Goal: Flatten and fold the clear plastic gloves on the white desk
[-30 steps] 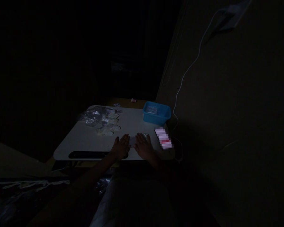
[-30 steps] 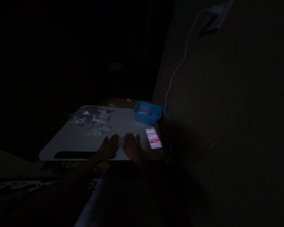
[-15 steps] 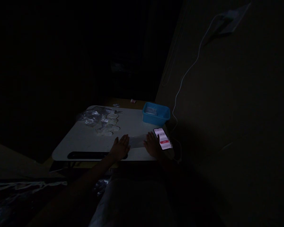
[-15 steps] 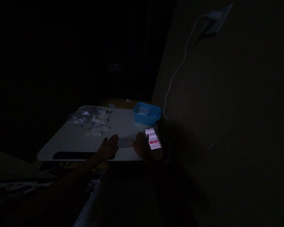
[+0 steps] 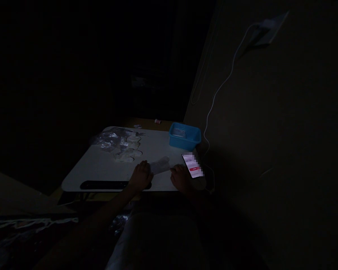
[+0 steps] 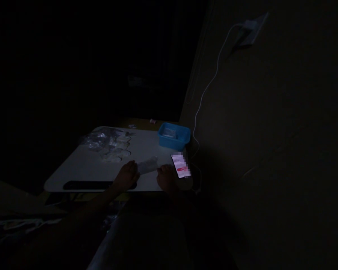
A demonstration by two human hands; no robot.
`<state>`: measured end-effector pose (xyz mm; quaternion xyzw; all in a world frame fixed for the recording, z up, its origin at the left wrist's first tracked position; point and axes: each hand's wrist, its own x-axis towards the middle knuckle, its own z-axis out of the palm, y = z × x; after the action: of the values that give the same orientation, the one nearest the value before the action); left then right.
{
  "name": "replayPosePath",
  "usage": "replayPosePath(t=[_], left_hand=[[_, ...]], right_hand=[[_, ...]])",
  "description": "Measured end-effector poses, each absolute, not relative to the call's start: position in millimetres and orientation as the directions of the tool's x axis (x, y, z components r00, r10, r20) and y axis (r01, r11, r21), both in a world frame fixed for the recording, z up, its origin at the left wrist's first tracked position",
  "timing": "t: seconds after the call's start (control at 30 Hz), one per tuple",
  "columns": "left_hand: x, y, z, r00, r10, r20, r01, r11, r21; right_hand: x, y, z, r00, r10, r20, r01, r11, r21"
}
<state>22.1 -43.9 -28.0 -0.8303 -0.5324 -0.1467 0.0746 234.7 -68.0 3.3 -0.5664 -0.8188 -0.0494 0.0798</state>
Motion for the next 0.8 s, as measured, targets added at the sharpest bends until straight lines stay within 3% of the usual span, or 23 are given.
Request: replayPosePath(t=[0.3,0.43,0.6,0.7,0.8], left_hand=[[12.7,-46.6,-26.0,0.378,0.853,0.359,0.857,-0.469,0.213],[9.1,-53.8,-22.7,0.464,0.82,0.333,0.789,-0.554,0.265],[10.7,-60.6,-22.0,0.636,0.731,0.247,0.72,-0.677,0.151],[15.3,-64.0,-22.0,0.627,0.751,0.207,0.751,-0.653,0.093],[22.2,-70.1,-19.1,0.569,0.78,0.261,0.793,-0.604,0.077]], right_hand=[[240.5,-51.7,0.7,-0.372,0.908,0.194,0.923,0.384,-0.026],[241.9,-42.5,2.0,-0.392,0.895,0.213,0.904,0.417,-0.089],[232.9,-45.8,-0.4,-0.43,0.871,0.238,0.873,0.468,-0.135],[226.6,-52.7,-3.0,-0.408,0.868,0.283,0.878,0.458,-0.138],[224.1,-59.0,-3.6,-0.424,0.856,0.294,0.867,0.478,-0.141]])
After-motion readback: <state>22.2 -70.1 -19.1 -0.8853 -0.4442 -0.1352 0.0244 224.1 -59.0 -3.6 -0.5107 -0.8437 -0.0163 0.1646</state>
